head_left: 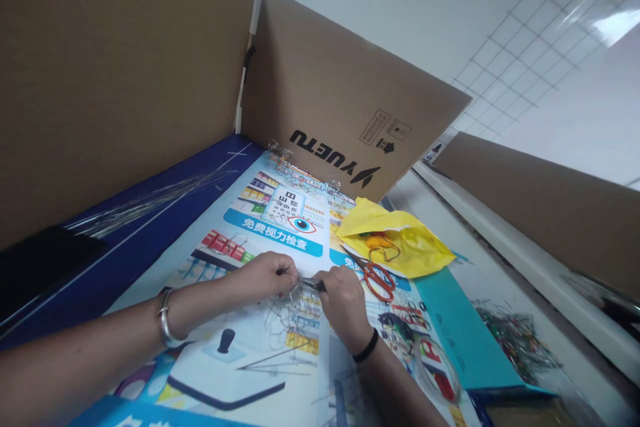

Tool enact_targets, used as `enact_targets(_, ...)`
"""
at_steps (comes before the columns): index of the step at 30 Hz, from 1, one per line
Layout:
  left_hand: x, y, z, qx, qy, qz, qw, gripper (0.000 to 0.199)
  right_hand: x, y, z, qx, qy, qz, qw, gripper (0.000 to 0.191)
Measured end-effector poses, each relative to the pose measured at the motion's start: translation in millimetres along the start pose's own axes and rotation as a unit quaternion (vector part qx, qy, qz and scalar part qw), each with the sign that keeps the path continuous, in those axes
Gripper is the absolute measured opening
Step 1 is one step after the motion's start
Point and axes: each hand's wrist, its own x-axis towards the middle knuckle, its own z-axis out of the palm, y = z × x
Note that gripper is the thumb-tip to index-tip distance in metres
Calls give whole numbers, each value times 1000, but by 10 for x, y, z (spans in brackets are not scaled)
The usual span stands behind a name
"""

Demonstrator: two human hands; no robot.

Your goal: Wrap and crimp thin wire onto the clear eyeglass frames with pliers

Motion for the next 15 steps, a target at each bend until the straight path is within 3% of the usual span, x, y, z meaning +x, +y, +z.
enact_targets(5,22,-20,-31,-30,36,-20,999,11,-9,75,-1,4,11,14,1000,17)
enact_targets(15,27,16,-61,-29,66,-36,997,18,10,135,-103,-66,4,-41,997,13)
